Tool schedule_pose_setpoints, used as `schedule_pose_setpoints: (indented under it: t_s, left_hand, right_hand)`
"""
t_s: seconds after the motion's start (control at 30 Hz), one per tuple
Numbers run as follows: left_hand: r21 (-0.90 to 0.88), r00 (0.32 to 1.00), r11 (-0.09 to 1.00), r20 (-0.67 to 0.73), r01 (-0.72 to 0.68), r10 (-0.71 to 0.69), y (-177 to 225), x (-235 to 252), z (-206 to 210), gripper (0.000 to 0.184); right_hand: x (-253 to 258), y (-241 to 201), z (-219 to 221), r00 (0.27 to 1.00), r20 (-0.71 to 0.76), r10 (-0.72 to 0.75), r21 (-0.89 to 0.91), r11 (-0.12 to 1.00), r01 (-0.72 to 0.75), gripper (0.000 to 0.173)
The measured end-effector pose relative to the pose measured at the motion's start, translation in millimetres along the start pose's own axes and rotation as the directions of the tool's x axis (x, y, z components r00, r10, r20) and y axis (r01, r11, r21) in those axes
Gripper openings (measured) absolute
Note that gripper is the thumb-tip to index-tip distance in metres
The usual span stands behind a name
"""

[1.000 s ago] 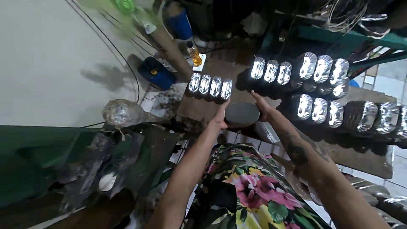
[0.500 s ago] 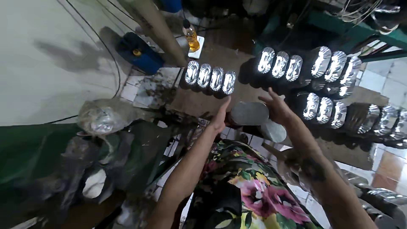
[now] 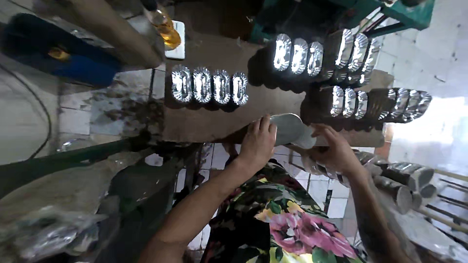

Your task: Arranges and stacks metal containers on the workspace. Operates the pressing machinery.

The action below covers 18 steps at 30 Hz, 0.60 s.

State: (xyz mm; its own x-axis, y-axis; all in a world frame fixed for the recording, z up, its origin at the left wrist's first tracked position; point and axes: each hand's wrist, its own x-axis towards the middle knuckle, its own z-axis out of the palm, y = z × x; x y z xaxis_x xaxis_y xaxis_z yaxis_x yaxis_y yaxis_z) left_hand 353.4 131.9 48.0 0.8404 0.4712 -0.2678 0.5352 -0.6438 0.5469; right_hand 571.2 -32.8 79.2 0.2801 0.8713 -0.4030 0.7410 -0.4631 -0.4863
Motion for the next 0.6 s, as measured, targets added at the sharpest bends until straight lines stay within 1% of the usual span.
schedule_pose_setpoints:
  t_s: [0.03, 0.1, 0.2, 0.27, 0.3, 0.37, 0.43, 0.5, 0.57, 0.6]
  left_hand:
    - [-0.003, 1.000, 1.000, -0.019, -0.009, 0.009, -1, 0, 2, 0.051]
    - [0.005, 0.999, 1.000, -0.036, -0.013, 0.013, -2, -1, 3, 0.051]
    - [0.000, 1.000, 1.000, -0.011, -0.003, 0.003, -1, -1, -3, 0.059]
    - [0.002, 1.000, 1.000, -0.002, -0.023, 0.023, 2, 1, -9, 0.067]
    - [0.014, 0.999, 0.999, -0.012, -0.045, 0.046, 4, 4, -12, 0.067]
    - [0.044, 0.996, 0.996, 0.020, -0.083, 0.082, 9, 8, -20, 0.069]
    - [0.067, 0.994, 0.994, 0.069, -0.084, 0.079, 9, 8, -34, 0.071]
    - [0.072, 0.995, 0.995, 0.083, -0.065, 0.058, 2, 2, -46, 0.070]
    - [0.063, 0.997, 0.997, 0.057, -0.052, 0.048, -3, -8, -58, 0.065]
    - [0.065, 0.997, 0.995, 0.037, -0.073, 0.071, 1, -12, -61, 0.062]
  right_hand:
    - [-17, 5, 13, 0.998, -0.012, 0.064, 0.064, 0.996, -0.063, 0.054]
    - [-50, 20, 44, 0.991, -0.023, 0.134, 0.158, 0.979, -0.129, 0.051]
    - [-84, 27, 84, 0.978, -0.022, 0.207, 0.289, 0.938, -0.192, 0.050]
    - [-94, 23, 99, 0.971, -0.038, 0.235, 0.353, 0.913, -0.207, 0.046]
    - [-95, 19, 101, 0.972, -0.060, 0.227, 0.367, 0.911, -0.190, 0.045]
    - [-89, 8, 96, 0.979, -0.122, 0.163, 0.324, 0.939, -0.116, 0.042]
    - [-70, -10, 74, 0.979, -0.199, 0.045, 0.184, 0.983, -0.008, 0.041]
    - [-44, -31, 49, 0.960, -0.262, -0.101, 0.031, 0.993, 0.113, 0.035]
    - [-17, -53, 30, 0.930, -0.266, -0.253, -0.089, 0.967, 0.238, 0.032]
    - [-12, -63, 21, 0.932, -0.232, -0.279, -0.120, 0.959, 0.257, 0.035]
